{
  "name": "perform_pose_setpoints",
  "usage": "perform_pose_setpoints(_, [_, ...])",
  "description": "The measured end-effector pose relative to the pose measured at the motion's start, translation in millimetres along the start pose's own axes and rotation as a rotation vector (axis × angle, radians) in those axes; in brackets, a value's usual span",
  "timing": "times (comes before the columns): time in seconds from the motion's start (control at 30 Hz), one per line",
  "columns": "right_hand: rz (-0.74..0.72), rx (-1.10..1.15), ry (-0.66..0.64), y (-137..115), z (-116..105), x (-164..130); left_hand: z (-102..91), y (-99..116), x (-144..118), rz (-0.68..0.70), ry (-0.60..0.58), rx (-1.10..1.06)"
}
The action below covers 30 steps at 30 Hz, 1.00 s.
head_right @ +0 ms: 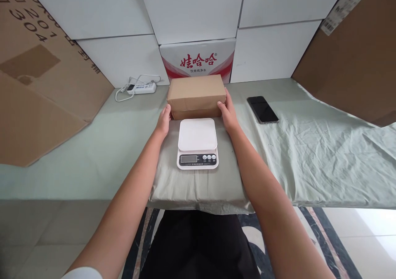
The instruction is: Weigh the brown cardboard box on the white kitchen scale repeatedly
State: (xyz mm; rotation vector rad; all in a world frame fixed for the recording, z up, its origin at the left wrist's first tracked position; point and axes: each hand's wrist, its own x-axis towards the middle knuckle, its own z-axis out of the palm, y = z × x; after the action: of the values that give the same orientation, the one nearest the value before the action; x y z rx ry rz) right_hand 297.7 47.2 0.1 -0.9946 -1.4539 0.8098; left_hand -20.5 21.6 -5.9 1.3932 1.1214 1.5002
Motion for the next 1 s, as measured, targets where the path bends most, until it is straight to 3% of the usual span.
perform_pose_setpoints(0.1, [0.028,0.027,0.007,-1,3,2,1.5,7,1,-0.075,-0.038,-0.058])
perform_pose_setpoints(0.2, [0.033,0.025,0.06,-6,4,3,2.4,17,-1,-0.023,-0.057,-0.069])
perform_pose_setpoints(0.3, [-0.078,-0.024,0.082,-24,-1,-5,1.6,34,-13,0.062,-0.012,-0.06])
perform_pose_setpoints(0.53, [-0.277,-0.116,0.117,-72,-20,-75,-2.3,77,-94,0.156,-0.043,-0.006])
perform_pose_setpoints(0.63, [-0.289,-0.124,0.165,-78,-23,-109,-2.6,80,-126,0.169,-0.051,-0.006])
perform_pose_setpoints(0.73, [-0.282,-0.142,0.182,-78,-22,-128,-3.3,75,-141,0.158,-0.055,-0.003])
perform_pose_setpoints(1.0, [-0.291,-0.046,0.197,-67,-14,-127,0.8,72,-139,0.105,-0.015,0.014])
